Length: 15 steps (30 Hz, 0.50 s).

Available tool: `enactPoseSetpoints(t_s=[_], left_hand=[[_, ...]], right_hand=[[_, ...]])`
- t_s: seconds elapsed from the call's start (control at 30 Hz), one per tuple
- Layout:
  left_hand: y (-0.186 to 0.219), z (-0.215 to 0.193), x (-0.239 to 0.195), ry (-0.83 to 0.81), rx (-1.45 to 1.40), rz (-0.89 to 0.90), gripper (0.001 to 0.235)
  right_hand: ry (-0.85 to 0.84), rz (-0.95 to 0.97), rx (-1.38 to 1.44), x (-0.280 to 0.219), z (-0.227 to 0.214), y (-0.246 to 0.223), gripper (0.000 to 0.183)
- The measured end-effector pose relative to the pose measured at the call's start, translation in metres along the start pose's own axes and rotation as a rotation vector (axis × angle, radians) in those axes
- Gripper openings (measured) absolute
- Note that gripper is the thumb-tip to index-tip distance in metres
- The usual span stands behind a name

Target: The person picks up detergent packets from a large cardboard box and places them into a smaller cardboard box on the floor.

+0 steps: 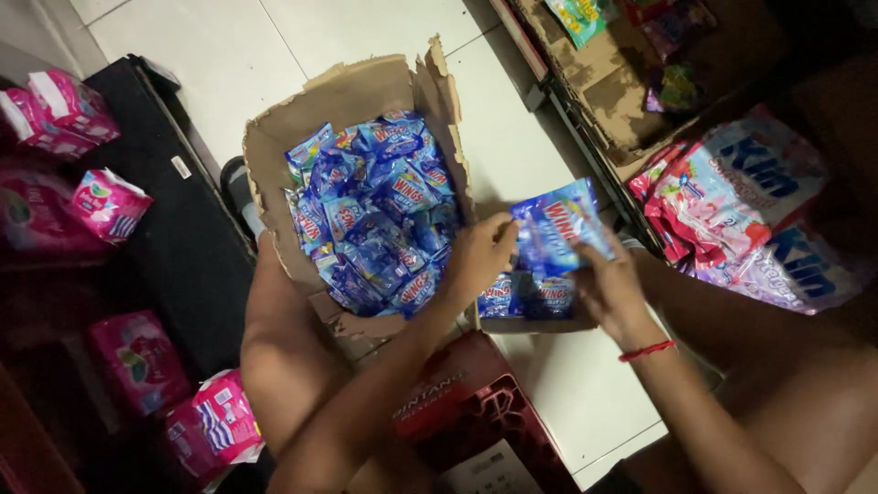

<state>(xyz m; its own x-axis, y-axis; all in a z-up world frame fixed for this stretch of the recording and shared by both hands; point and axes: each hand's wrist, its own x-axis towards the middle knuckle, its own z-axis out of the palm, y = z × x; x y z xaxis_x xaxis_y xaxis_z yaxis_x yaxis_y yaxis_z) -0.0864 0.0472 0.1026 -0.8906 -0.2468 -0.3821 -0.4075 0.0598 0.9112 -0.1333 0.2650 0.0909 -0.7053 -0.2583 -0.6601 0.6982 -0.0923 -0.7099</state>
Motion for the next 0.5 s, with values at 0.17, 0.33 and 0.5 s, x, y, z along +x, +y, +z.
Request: enactPoseSetpoints(t_s=[0.17, 0.33, 0.5], left_hand=[[-0.006, -0.041, 0.028, 0.314, 0.277, 0.282, 0.023], [0.006, -0.111, 0.045, 0.559, 0.207, 0.354, 0.024], [0.011, -0.145, 0.039, 0.684, 0.116, 0.344, 0.025]], right_hand=[[0.15, -0.339, -0.27, 0.008, -0.02, -0.016, 0.041], [0.041, -0.451, -0.439, 0.029, -0.039, 0.029, 0.041], [-0.04, -0.289, -0.515, 0.056, -0.047, 0.065, 0.036]])
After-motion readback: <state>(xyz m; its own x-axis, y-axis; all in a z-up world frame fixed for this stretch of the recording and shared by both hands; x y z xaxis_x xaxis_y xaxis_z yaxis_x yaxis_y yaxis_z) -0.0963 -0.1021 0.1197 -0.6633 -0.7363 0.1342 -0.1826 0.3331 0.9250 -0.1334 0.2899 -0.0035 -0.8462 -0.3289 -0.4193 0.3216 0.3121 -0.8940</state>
